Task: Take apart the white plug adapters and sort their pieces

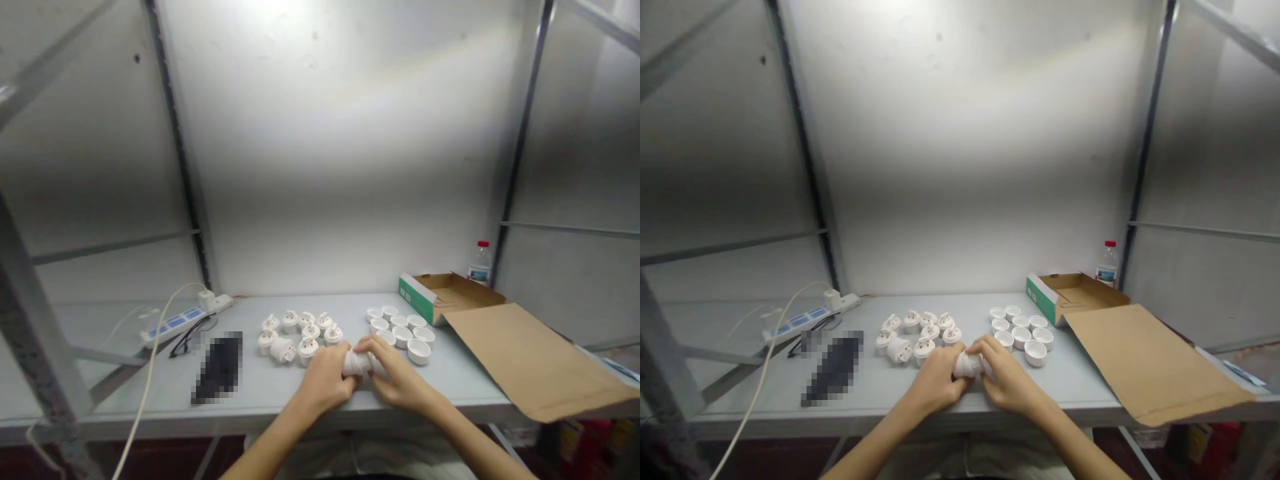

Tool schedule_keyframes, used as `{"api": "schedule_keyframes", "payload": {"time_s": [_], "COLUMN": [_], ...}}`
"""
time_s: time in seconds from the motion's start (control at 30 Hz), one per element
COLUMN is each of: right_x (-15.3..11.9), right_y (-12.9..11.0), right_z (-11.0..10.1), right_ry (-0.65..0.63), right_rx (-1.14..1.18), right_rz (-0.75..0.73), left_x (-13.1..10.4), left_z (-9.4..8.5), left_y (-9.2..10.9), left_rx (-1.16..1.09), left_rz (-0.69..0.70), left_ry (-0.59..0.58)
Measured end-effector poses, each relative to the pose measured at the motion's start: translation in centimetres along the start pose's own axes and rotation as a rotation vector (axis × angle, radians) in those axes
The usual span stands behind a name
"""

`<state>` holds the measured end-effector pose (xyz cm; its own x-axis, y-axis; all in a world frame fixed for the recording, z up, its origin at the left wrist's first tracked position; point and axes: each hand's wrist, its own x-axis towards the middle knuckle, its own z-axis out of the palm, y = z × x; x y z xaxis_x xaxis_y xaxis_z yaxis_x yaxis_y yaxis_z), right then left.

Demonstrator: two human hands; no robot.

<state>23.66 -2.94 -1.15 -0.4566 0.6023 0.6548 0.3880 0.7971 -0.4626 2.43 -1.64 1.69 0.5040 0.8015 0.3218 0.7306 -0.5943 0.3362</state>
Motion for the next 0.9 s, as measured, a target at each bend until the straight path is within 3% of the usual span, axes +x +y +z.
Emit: {"api": "schedule_keyframes", "payload": {"time_s": [0.23, 0.57, 0.9], "right_x": [0.1, -0.1, -0.1], "right_y": [0.0, 0.7, 0.0], "right_z": [0.0, 0.4, 0.0], "right_ry": [-0.038, -0.008, 0.005], "right_rx": [-0.027, 0.028, 0.003], "right_rz": [0.233, -0.023, 0.001], "left_x": [-0.1, 0.0, 0.0], "left_z": [0.2, -0.3, 0.4], "left_y": [-0.2, 0.0, -0.6], "left_rx": [-0.041, -0.063, -0.081], "left_rz": [0.013, -0.037, 0.129], "left_ry": [0.019, -0.053, 0.055]}}
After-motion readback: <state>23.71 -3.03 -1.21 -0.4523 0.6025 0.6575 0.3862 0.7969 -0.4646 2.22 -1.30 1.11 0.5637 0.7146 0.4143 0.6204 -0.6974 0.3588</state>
